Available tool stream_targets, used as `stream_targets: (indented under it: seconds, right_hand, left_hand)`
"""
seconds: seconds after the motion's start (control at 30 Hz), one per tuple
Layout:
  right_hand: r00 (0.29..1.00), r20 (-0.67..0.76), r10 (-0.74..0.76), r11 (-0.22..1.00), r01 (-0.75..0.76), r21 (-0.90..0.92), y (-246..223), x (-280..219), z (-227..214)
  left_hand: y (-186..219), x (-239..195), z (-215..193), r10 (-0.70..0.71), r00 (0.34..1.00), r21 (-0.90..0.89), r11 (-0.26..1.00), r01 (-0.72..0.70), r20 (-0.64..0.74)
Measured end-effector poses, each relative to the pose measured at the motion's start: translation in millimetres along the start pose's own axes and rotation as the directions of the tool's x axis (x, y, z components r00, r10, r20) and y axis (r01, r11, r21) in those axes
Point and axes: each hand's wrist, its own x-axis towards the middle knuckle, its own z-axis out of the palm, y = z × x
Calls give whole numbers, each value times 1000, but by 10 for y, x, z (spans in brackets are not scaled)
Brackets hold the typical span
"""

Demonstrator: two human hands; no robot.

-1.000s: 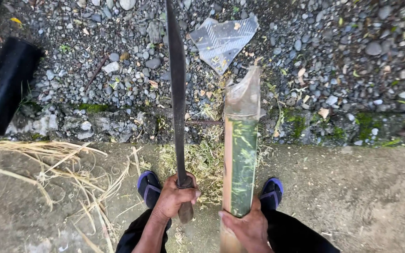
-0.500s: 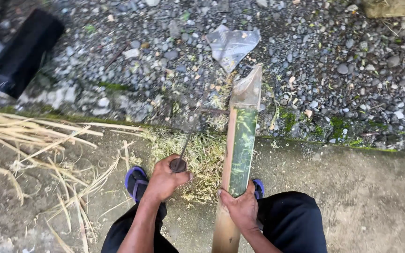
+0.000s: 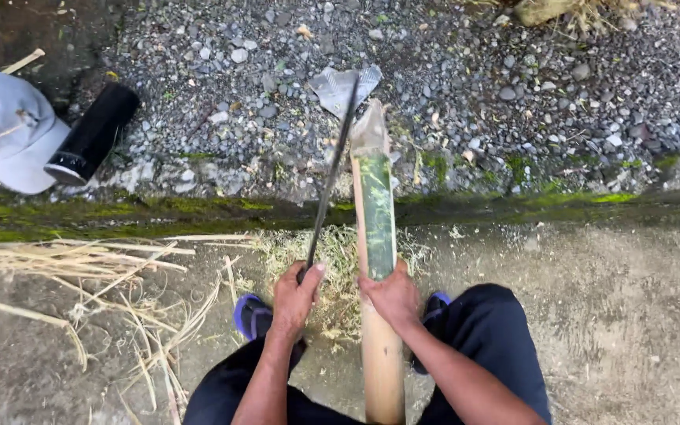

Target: Shaping and sharpening the end of a bamboo pole using a machete.

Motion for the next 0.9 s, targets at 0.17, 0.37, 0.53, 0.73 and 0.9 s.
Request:
stream_targets:
  seconds: [0.17,0.37,0.53,0.73,0.9]
  right_hand:
    - [991,-102,-84,996,85,6,120,53,88]
    - [990,-98,-97,995,95,-24,61,-47,62]
    - [990,-113,-87,996,89,13,16,-79,58]
    - [986,-98,-136,983,147,111,403,138,255]
    - [827,-353,-437,894,441,-73,366,348,-56]
  left_hand:
    - [-392,-115,56,6,999,-187,982,-13,-39]
    - [-583,-151,115,-62,996,-358,933,35,-64]
    - [-630,-67,109,18,1000,-407,913,-13,8]
    - [-649,70,205,43,999,-124,991,-47,-33]
    - [-455,248,167,-18,997,39,999,21,-81]
